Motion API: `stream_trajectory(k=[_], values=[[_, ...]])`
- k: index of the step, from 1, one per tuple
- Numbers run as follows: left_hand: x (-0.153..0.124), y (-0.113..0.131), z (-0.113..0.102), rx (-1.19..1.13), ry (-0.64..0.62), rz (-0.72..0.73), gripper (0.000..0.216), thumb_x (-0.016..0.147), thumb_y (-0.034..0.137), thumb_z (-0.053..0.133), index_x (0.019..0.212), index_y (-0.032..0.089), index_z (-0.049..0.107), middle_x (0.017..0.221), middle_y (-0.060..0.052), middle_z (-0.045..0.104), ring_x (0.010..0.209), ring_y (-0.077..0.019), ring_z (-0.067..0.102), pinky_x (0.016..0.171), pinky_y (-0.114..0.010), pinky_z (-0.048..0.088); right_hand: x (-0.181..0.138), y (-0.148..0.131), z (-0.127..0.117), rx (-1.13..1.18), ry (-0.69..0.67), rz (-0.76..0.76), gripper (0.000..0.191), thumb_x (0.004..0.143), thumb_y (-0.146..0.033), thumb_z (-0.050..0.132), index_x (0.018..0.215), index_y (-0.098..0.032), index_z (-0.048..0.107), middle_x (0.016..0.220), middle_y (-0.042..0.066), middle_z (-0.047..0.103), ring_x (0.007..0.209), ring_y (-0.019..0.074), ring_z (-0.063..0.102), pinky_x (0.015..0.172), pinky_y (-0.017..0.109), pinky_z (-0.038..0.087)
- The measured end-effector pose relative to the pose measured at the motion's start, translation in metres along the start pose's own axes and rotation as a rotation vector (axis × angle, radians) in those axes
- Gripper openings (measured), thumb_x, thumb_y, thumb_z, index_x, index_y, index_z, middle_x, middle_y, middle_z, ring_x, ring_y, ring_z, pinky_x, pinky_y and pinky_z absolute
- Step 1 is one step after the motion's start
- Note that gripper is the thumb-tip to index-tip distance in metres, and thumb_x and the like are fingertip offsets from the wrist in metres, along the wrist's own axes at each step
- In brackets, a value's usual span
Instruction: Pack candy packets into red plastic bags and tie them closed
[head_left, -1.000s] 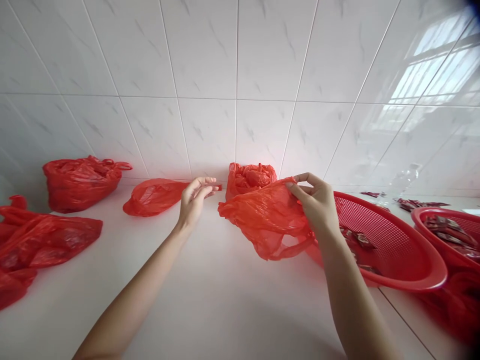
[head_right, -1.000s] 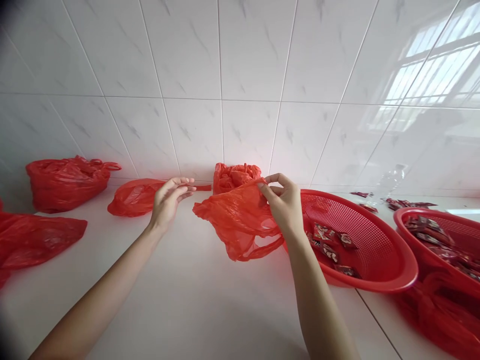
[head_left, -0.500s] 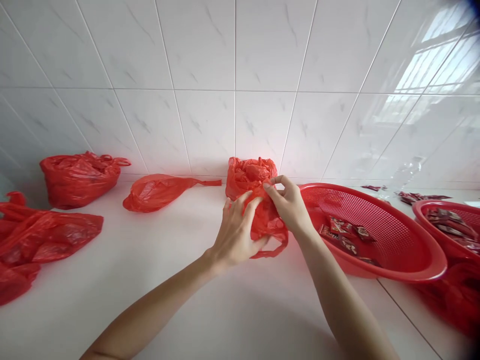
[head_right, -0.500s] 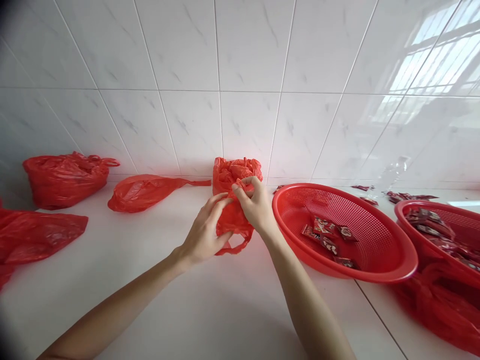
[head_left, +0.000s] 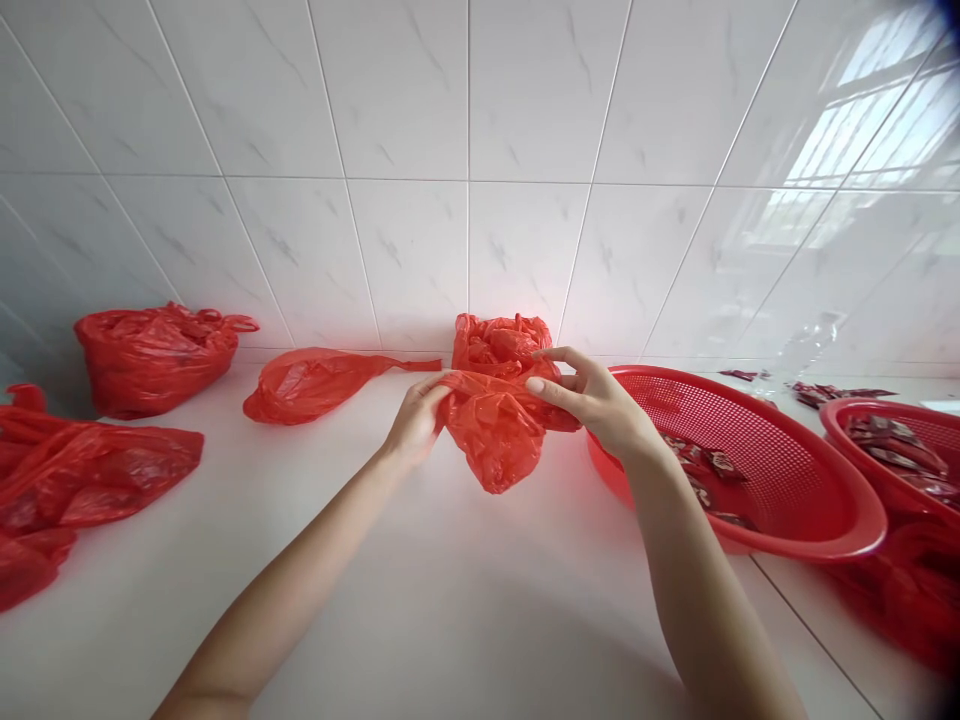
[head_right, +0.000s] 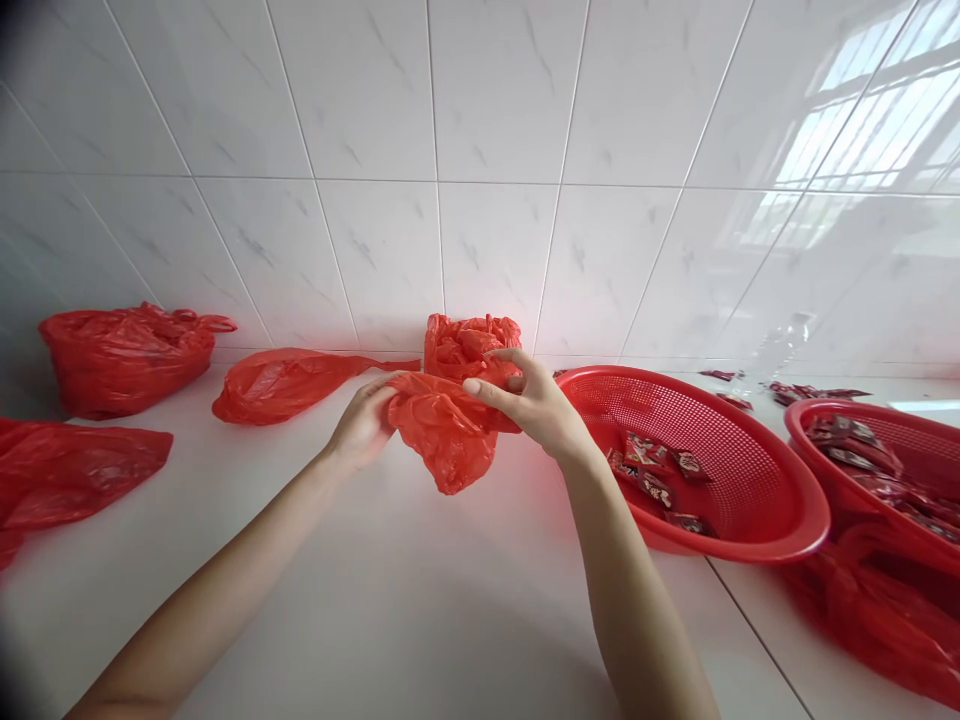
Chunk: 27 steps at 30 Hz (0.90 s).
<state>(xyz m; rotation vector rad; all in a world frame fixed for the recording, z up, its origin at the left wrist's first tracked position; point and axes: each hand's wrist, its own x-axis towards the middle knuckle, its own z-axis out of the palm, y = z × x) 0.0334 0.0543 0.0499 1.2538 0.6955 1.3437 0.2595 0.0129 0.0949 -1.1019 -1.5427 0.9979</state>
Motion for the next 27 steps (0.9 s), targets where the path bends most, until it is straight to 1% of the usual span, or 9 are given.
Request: stream_trajectory(k=[3,6,8,12,17,19,22,24,27], values=[[0.001,0.002,-0.001,-0.039,0.042,-0.025,0.018,0.080,0.036,0.072,0.083,0.019,0.071,0.078,-0.002,0.066,0.066,-0.0139,0.057,0.057,-0.024,0.043,0.001,0.001,0.001,0.010,-0.021,-0.001,0.071,0.077,-0.053,0.077,0.138,-0.028,0.050,0.091,0.004,0.071,0.081,0.0204,0.067,0.076,0.038,0.055],[-0.001,0.004,0.001,-0.065,0.129,-0.008,0.024,0.080,0.041,0.072,0.077,0.019,0.066,0.069,0.001,0.061,0.057,-0.0109,0.051,0.051,-0.023,0.038,0.004,0.002,0.003,0.054,-0.038,0.008,0.082,0.076,-0.049,0.079,0.146,-0.028,0.042,0.110,0.008,0.072,0.103,0.0251,0.068,0.097,0.046,0.051],[-0.002,0.003,0.002,-0.087,0.185,0.014,0.030,0.081,0.046,0.071,0.072,0.018,0.061,0.065,0.002,0.056,0.055,-0.0102,0.049,0.049,-0.023,0.037,0.006,0.003,0.005,0.129,-0.100,0.013,0.090,0.074,-0.044,0.083,0.149,-0.028,0.037,0.118,0.009,0.071,0.110,0.0262,0.067,0.103,0.048,0.049],[-0.005,-0.004,0.004,-0.078,0.224,0.102,0.035,0.084,0.050,0.066,0.070,0.019,0.058,0.064,0.001,0.055,0.057,-0.0118,0.051,0.050,-0.024,0.039,0.007,0.006,0.019,0.202,-0.144,-0.002,0.104,0.070,-0.038,0.086,0.154,-0.030,0.026,0.129,0.010,0.067,0.115,0.0276,0.066,0.101,0.047,0.053],[-0.011,-0.014,0.011,-0.014,0.112,0.102,0.030,0.085,0.049,0.066,0.080,0.019,0.065,0.072,-0.001,0.062,0.062,-0.0142,0.055,0.057,-0.027,0.044,0.009,0.014,0.043,0.207,-0.079,-0.165,0.081,0.080,-0.042,0.075,0.150,-0.032,0.035,0.140,0.008,0.058,0.125,0.0263,0.059,0.100,0.042,0.055],[-0.012,-0.016,0.013,0.013,0.042,0.063,0.027,0.082,0.045,0.070,0.086,0.019,0.066,0.075,-0.001,0.064,0.064,-0.0149,0.057,0.059,-0.027,0.045,0.011,0.019,0.047,0.199,-0.052,-0.179,0.081,0.080,-0.037,0.074,0.150,-0.033,0.034,0.142,0.008,0.056,0.126,0.0264,0.058,0.099,0.043,0.055],[-0.010,-0.014,0.015,0.072,-0.003,0.045,0.026,0.075,0.036,0.077,0.095,0.021,0.069,0.089,-0.003,0.070,0.080,-0.0188,0.064,0.070,-0.029,0.048,0.013,0.026,0.046,0.169,0.013,-0.183,0.084,0.073,-0.026,0.074,0.148,-0.030,0.037,0.143,0.010,0.054,0.126,0.0285,0.057,0.096,0.043,0.056],[-0.006,-0.011,0.011,0.089,0.052,0.056,0.020,0.074,0.032,0.076,0.089,0.020,0.070,0.091,-0.004,0.071,0.085,-0.0201,0.065,0.074,-0.029,0.049,0.014,0.027,0.040,0.140,0.019,-0.167,0.083,0.069,-0.019,0.071,0.145,-0.029,0.040,0.138,0.010,0.058,0.120,0.0288,0.060,0.092,0.042,0.057],[0.004,-0.005,-0.003,0.064,0.214,0.070,0.015,0.073,0.031,0.073,0.077,0.018,0.067,0.083,-0.003,0.070,0.080,-0.0192,0.065,0.068,-0.027,0.047,0.014,0.024,0.029,0.043,-0.020,-0.092,0.089,0.066,-0.013,0.065,0.148,-0.031,0.036,0.112,0.006,0.069,0.093,0.0248,0.068,0.075,0.038,0.058]])
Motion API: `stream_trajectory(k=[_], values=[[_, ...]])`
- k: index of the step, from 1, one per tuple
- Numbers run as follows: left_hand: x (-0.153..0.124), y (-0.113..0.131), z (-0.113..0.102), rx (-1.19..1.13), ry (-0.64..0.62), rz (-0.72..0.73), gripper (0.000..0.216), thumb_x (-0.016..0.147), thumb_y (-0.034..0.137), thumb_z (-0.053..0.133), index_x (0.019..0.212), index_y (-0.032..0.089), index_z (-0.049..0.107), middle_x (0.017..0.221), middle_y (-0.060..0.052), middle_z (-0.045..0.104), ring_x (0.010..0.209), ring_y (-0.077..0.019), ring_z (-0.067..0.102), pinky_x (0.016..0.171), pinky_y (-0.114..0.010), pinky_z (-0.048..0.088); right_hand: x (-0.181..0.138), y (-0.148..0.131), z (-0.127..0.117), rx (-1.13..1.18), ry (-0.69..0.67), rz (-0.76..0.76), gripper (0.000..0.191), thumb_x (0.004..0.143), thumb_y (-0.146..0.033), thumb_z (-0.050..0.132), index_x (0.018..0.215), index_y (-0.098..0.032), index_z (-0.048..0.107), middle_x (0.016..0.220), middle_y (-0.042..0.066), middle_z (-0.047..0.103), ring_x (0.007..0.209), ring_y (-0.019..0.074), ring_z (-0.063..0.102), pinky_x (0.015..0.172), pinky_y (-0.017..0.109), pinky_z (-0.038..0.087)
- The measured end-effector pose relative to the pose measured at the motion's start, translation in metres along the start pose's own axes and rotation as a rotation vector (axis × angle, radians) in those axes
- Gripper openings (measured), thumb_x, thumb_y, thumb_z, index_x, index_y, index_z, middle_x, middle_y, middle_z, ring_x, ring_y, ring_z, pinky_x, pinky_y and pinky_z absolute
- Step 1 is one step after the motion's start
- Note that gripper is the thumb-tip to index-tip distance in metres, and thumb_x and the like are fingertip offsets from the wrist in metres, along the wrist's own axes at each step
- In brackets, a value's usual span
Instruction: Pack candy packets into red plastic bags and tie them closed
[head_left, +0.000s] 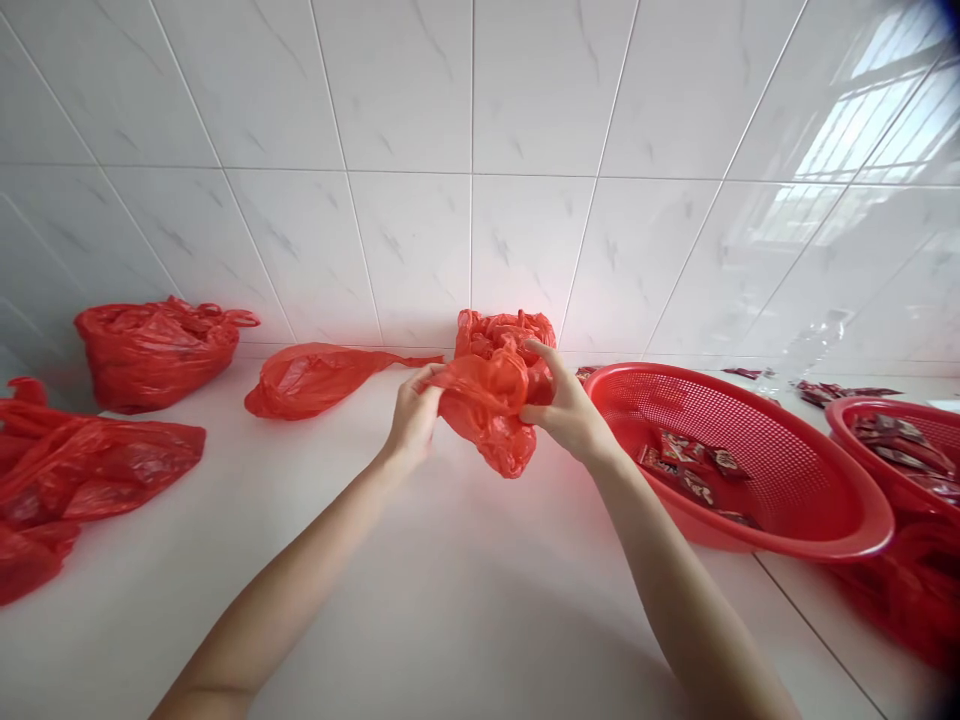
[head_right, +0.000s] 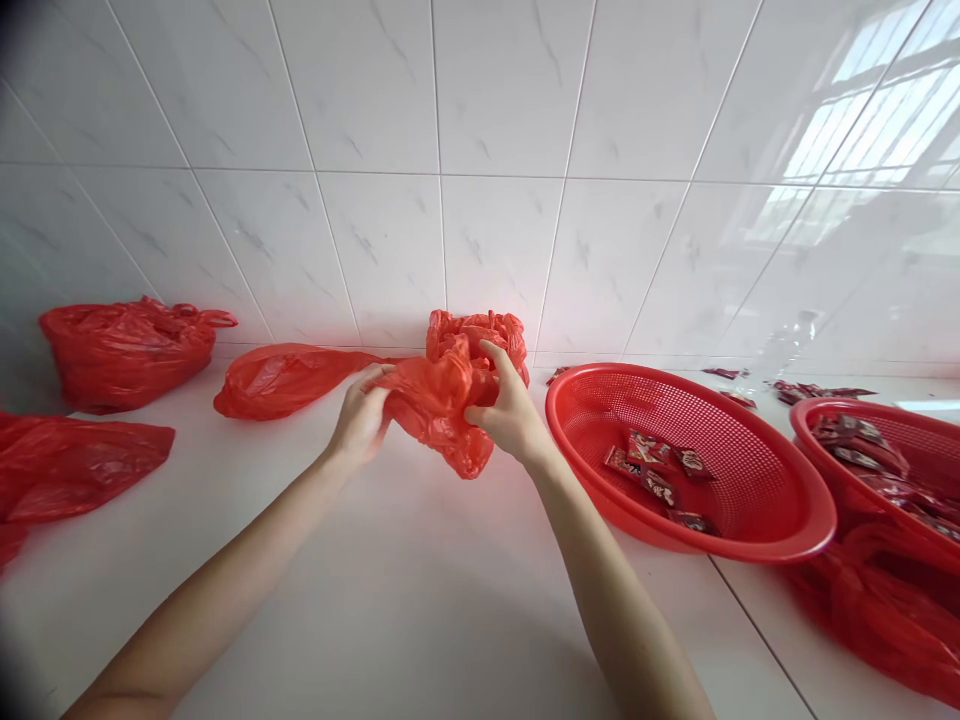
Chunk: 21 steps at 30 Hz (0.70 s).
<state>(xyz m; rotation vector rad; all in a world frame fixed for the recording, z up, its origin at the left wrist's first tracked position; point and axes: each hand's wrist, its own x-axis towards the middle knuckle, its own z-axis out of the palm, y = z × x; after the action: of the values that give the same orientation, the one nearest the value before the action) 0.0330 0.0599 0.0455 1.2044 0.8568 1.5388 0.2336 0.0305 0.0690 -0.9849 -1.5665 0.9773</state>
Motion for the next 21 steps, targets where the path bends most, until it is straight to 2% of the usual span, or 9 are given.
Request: stream_trajectory(k=[2,5,9,11,13,15,16,18,21], values=[[0.013,0.002,-0.013,-0.047,0.124,-0.015,0.017,0.071,0.032,0.073,0.079,0.019,0.066,0.082,-0.003,0.070,0.077,-0.0188,0.065,0.064,-0.026,0.047,0.000,-0.003,-0.009,-0.106,0.009,0.055,0.093,0.064,-0.010,0.063,0.150,-0.032,0.034,0.097,0.003,0.069,0.077,0.0212,0.066,0.064,0.035,0.056],[0.036,0.003,-0.037,-0.099,0.289,-0.073,0.021,0.071,0.035,0.071,0.083,0.020,0.064,0.084,-0.003,0.070,0.073,-0.0176,0.066,0.066,-0.029,0.050,-0.002,-0.006,-0.022,-0.220,0.033,0.082,0.092,0.061,-0.008,0.062,0.147,-0.032,0.040,0.093,0.003,0.069,0.074,0.0199,0.063,0.059,0.032,0.054],[0.053,0.005,-0.066,0.161,0.326,-0.038,0.018,0.071,0.032,0.071,0.083,0.020,0.063,0.088,-0.005,0.070,0.077,-0.0192,0.068,0.075,-0.034,0.053,-0.004,-0.007,-0.034,-0.291,0.016,0.099,0.086,0.060,-0.007,0.061,0.141,-0.031,0.048,0.078,0.000,0.065,0.063,0.0178,0.058,0.049,0.028,0.047],[0.052,0.012,-0.076,0.368,0.221,-0.013,0.030,0.066,0.029,0.078,0.093,0.020,0.067,0.094,-0.007,0.071,0.089,-0.0230,0.068,0.080,-0.034,0.053,-0.005,-0.009,-0.036,-0.338,-0.018,0.125,0.085,0.062,-0.008,0.060,0.142,-0.031,0.047,0.073,-0.001,0.062,0.061,0.0175,0.055,0.049,0.029,0.045],[0.044,0.025,-0.080,0.576,0.049,-0.015,0.060,0.061,0.030,0.085,0.118,0.023,0.065,0.111,-0.010,0.070,0.107,-0.0286,0.065,0.087,-0.036,0.052,-0.006,-0.011,-0.036,-0.379,-0.051,0.147,0.085,0.064,-0.009,0.058,0.145,-0.031,0.043,0.073,-0.001,0.061,0.062,0.0180,0.056,0.052,0.031,0.047],[0.031,0.043,-0.078,0.754,-0.109,0.042,0.089,0.063,0.035,0.087,0.142,0.031,0.048,0.137,-0.012,0.058,0.125,-0.0323,0.057,0.095,-0.041,0.051,-0.007,-0.013,-0.035,-0.397,-0.078,0.163,0.084,0.068,-0.010,0.057,0.147,-0.031,0.040,0.075,-0.001,0.061,0.066,0.0186,0.057,0.058,0.033,0.049],[0.024,0.051,-0.073,0.791,-0.160,0.127,0.096,0.065,0.036,0.086,0.148,0.035,0.039,0.148,-0.011,0.049,0.131,-0.0326,0.052,0.100,-0.043,0.049,-0.007,-0.014,-0.035,-0.397,-0.091,0.170,0.084,0.069,-0.011,0.056,0.148,-0.031,0.038,0.077,-0.001,0.061,0.069,0.0187,0.058,0.061,0.034,0.049],[0.010,0.065,-0.060,0.794,-0.241,0.389,0.088,0.074,0.036,0.080,0.150,0.037,0.035,0.157,-0.008,0.037,0.138,-0.0301,0.046,0.109,-0.046,0.043,-0.007,-0.014,-0.036,-0.381,-0.114,0.177,0.082,0.071,-0.012,0.055,0.149,-0.031,0.036,0.079,-0.001,0.062,0.072,0.0183,0.058,0.065,0.035,0.050],[-0.005,0.065,-0.036,0.806,-0.355,0.694,0.037,0.086,0.031,0.067,0.124,0.030,0.064,0.148,-0.004,0.049,0.134,-0.0256,0.050,0.111,-0.042,0.043,-0.007,-0.012,-0.037,-0.320,-0.156,0.166,0.080,0.074,-0.013,0.054,0.150,-0.032,0.034,0.075,-0.004,0.059,0.070,0.0164,0.055,0.067,0.035,0.049]])
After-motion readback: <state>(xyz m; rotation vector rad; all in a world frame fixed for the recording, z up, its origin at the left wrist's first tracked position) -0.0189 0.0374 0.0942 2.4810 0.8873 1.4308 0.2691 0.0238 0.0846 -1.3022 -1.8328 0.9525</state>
